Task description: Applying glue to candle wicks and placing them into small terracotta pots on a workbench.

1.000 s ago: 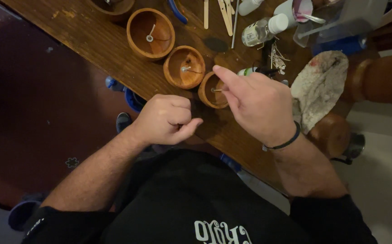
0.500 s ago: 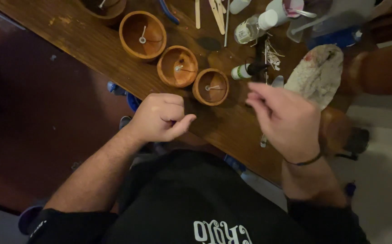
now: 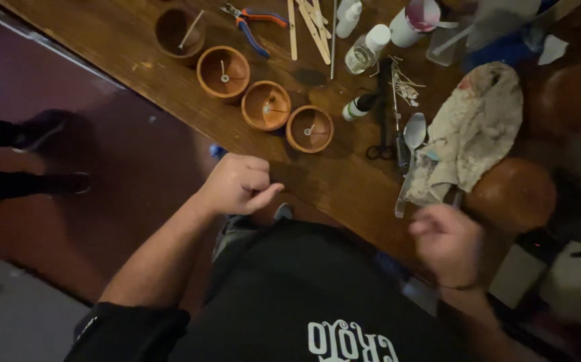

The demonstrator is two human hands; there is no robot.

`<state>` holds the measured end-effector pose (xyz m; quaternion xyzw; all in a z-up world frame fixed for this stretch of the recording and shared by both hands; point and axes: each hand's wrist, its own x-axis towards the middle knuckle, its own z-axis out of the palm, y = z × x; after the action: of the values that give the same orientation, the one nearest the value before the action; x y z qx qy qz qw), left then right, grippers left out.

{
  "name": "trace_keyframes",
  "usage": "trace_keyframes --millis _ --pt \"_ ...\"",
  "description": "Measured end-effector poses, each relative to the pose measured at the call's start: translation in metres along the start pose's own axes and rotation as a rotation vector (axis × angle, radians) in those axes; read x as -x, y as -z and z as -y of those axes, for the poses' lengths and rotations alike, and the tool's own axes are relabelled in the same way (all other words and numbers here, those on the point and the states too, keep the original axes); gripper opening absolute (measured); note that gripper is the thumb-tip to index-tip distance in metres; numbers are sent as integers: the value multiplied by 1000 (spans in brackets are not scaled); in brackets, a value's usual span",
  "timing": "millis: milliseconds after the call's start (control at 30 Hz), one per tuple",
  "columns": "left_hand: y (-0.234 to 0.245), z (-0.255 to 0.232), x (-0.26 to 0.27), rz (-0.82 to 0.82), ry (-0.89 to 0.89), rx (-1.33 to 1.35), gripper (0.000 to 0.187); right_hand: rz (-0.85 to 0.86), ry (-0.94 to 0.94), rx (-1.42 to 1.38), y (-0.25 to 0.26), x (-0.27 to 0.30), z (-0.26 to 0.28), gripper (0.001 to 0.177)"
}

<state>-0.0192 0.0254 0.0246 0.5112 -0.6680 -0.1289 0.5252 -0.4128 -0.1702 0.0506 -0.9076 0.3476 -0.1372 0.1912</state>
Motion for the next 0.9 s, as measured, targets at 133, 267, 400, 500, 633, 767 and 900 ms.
trace_keyframes --millis 133,267,400,500,633,767,900 --pt "9 -23 9 73 67 -109 44 -151 56 284 30 29 -56 40" --pt "6 -42 10 93 165 -118 45 -19 29 73 37 28 -38 29" --pt "-34 -67 -26 165 166 -9 31 113 11 -128 52 15 -4 34" --pt "-68 -91 -66 262 264 56 69 216 7 -278 57 5 19 47" --pt "-118 -111 -108 650 99 -136 90 358 173 -528 39 -5 42 53" --pt "-141 -105 -120 715 5 -230 7 529 371 -768 55 -6 24 111" --pt "-127 -95 -95 681 198 -233 21 190 389 -976 72 12 -11 115"
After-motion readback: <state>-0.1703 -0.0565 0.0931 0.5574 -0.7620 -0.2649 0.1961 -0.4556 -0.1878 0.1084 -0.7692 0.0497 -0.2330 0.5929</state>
